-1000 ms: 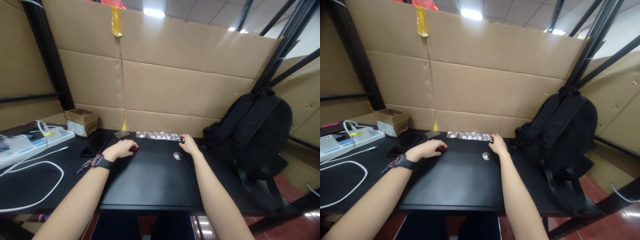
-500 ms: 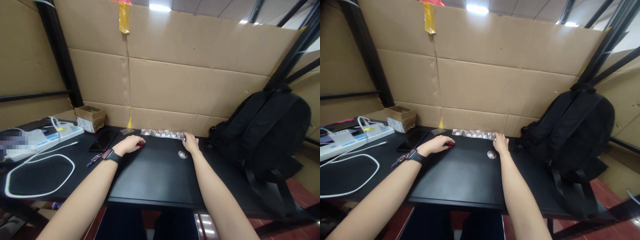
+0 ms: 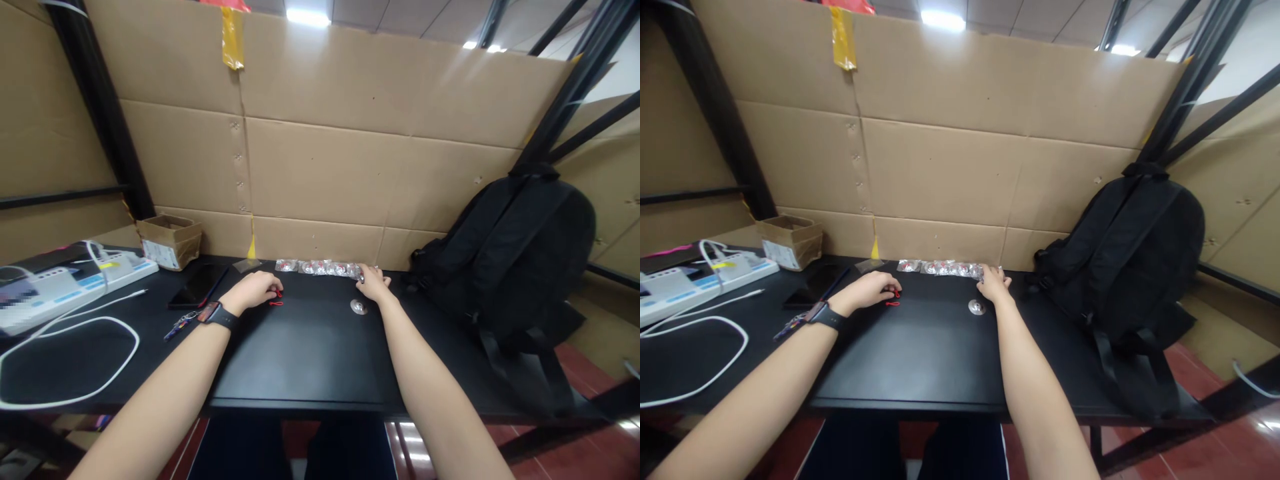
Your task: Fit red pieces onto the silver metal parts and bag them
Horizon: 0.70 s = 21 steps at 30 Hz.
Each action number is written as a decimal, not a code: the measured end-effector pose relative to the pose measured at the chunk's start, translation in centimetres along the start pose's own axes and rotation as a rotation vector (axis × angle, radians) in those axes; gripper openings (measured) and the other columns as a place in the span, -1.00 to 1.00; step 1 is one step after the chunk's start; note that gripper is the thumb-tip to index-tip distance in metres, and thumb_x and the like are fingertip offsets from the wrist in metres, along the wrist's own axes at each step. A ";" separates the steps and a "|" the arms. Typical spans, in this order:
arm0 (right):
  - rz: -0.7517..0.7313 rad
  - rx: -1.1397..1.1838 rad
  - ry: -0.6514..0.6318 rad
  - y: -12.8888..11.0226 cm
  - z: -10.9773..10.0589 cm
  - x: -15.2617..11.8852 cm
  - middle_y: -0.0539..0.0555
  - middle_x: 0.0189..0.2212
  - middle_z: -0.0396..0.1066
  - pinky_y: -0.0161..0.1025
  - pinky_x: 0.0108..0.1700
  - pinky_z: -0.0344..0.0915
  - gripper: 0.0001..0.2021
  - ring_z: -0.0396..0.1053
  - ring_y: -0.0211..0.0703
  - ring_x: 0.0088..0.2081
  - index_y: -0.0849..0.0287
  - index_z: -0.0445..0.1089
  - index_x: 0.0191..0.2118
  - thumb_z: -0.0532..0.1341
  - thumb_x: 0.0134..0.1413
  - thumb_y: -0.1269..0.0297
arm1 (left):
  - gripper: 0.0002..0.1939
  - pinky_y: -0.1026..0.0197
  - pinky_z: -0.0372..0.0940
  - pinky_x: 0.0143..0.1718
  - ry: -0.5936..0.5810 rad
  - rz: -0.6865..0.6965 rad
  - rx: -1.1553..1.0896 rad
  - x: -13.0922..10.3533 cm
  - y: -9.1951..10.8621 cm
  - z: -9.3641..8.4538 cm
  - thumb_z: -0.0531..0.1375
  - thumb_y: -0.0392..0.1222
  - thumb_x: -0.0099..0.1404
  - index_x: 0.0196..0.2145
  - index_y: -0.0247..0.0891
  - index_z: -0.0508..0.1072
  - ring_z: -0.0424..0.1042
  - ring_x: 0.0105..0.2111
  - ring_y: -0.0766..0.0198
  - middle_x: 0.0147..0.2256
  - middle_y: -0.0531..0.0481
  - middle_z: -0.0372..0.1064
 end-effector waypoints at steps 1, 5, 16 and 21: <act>0.003 0.001 -0.001 0.0 0.1 0.0 0.21 0.20 0.26 0.19 0.06 0.08 -0.37 0.10 0.28 0.20 -0.07 0.17 0.27 0.21 0.04 0.30 | -0.80 0.28 0.29 -0.23 0.006 -0.025 0.012 0.0 -0.2 -0.1 0.20 -0.22 0.21 -0.23 -0.14 0.60 0.50 -0.28 0.22 -0.29 -0.01 0.57; 0.014 0.001 0.003 0.2 0.1 0.1 0.24 0.18 0.26 0.20 0.05 0.09 -0.39 0.11 0.30 0.18 -0.04 0.18 0.25 0.21 0.05 0.28 | -0.87 0.26 0.27 -0.27 0.017 -0.110 0.025 -0.3 -0.8 -0.5 0.23 -0.13 0.22 -0.37 -0.17 0.59 0.50 -0.31 0.20 -0.34 -0.04 0.56; -0.019 0.053 0.071 -0.1 -1.5 -0.4 0.17 0.01 0.33 0.01 0.01 0.10 -0.53 0.27 0.13 0.06 -0.01 0.31 0.09 0.27 0.02 0.34 | -0.85 0.30 0.26 -0.31 -0.130 -0.008 -0.157 -0.8 1.7 -0.2 0.31 -0.11 0.12 -0.35 -0.19 0.60 0.51 -0.37 0.25 -0.39 0.02 0.57; -0.100 0.180 0.115 -0.3 -2.2 -0.4 0.09 -0.05 0.33 -0.14 -0.05 0.16 -0.55 0.31 0.04 0.03 -0.01 0.38 0.01 0.31 -0.04 0.43 | -0.93 0.33 0.24 -0.30 -0.132 -0.027 -0.203 -1.2 2.3 -0.9 0.32 -0.25 0.04 -0.43 -0.17 0.57 0.53 -0.39 0.28 -0.44 0.09 0.57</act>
Point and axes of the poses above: each hand's wrist, its own x-axis towards the middle knuckle, its own z-axis out of the palm, y = z × x, the point moved 8 cm from there along x, towards the middle knuckle
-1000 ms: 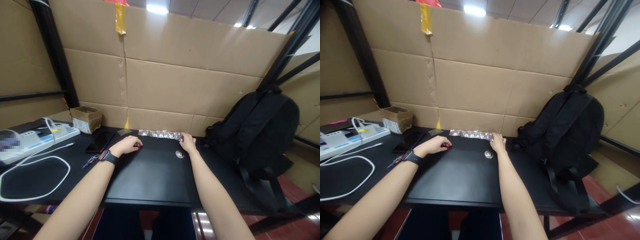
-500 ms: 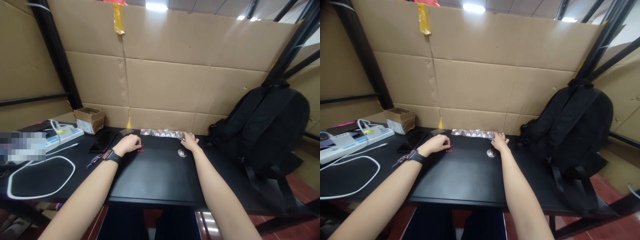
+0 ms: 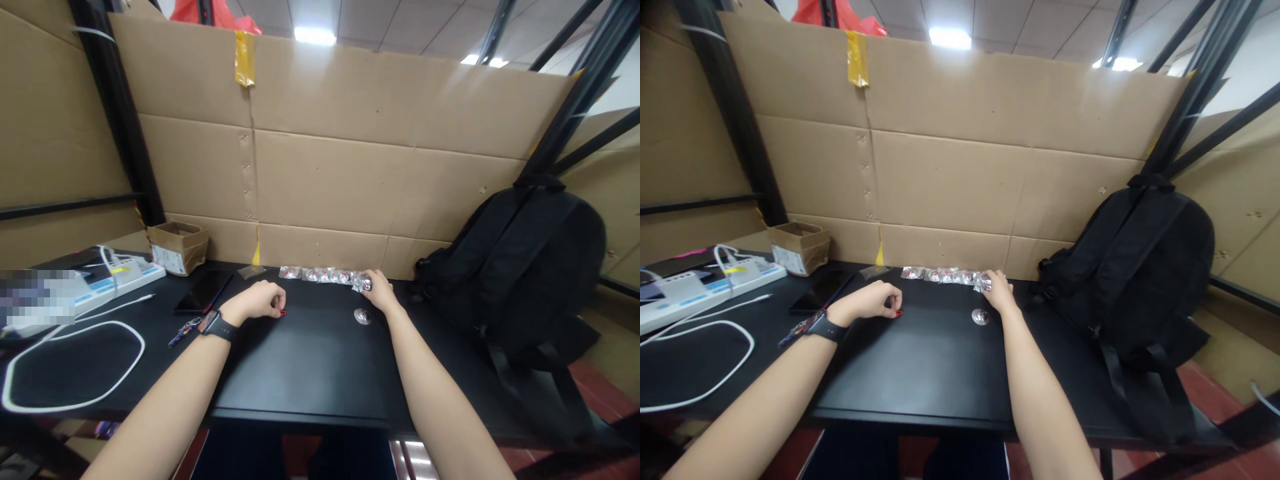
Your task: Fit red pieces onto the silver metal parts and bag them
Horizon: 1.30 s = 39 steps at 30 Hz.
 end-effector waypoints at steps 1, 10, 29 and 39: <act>-0.011 0.030 0.012 -0.1 -0.2 0.1 0.07 -0.08 0.33 -0.15 -0.04 0.18 -0.55 0.33 0.01 0.00 0.01 0.39 0.00 0.33 -0.08 0.45 | -0.90 0.32 0.24 -0.29 -0.013 -0.006 -0.009 -0.2 0.0 0.0 0.33 -0.27 0.02 -0.41 -0.16 0.58 0.53 -0.39 0.28 -0.44 0.11 0.57; -0.118 0.334 0.155 -5.3 -3.6 -1.6 0.04 -0.17 0.40 -0.10 0.05 0.26 -0.58 0.39 -0.02 -0.09 0.06 0.44 -0.06 0.35 -0.14 0.39 | -0.72 0.16 0.23 -0.02 0.102 0.015 -0.071 0.0 1.5 -0.6 0.24 0.13 0.24 -0.34 -0.12 0.58 0.53 -0.25 0.18 -0.34 0.06 0.58; -0.166 0.993 -0.080 -13.8 -1.0 -4.3 0.04 -0.19 0.41 -0.27 -0.35 0.38 -0.49 0.36 -0.29 -0.46 0.09 0.45 -0.07 0.49 -0.21 0.10 | -0.68 0.06 0.39 -0.02 0.525 0.028 -0.948 2.2 3.1 -0.3 0.36 0.02 0.15 -0.29 -0.31 0.57 0.57 -0.20 0.09 -0.25 -0.15 0.59; -0.105 1.127 -0.128 -13.4 -0.7 -4.3 0.10 -0.17 0.49 -0.14 -0.18 0.47 -0.49 0.50 -0.11 -0.30 0.11 0.43 -0.07 0.50 -0.20 0.15 | -0.69 0.01 0.28 0.19 0.413 0.128 -1.028 2.5 3.4 -0.2 0.25 -0.24 0.20 -0.07 -0.25 0.52 0.50 0.00 0.14 -0.04 -0.13 0.54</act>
Point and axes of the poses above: each hand's wrist, its own x-axis towards the middle knuckle, its own z-axis out of the palm, y = z × x, the point moved 8 cm from there along x, towards the middle knuckle
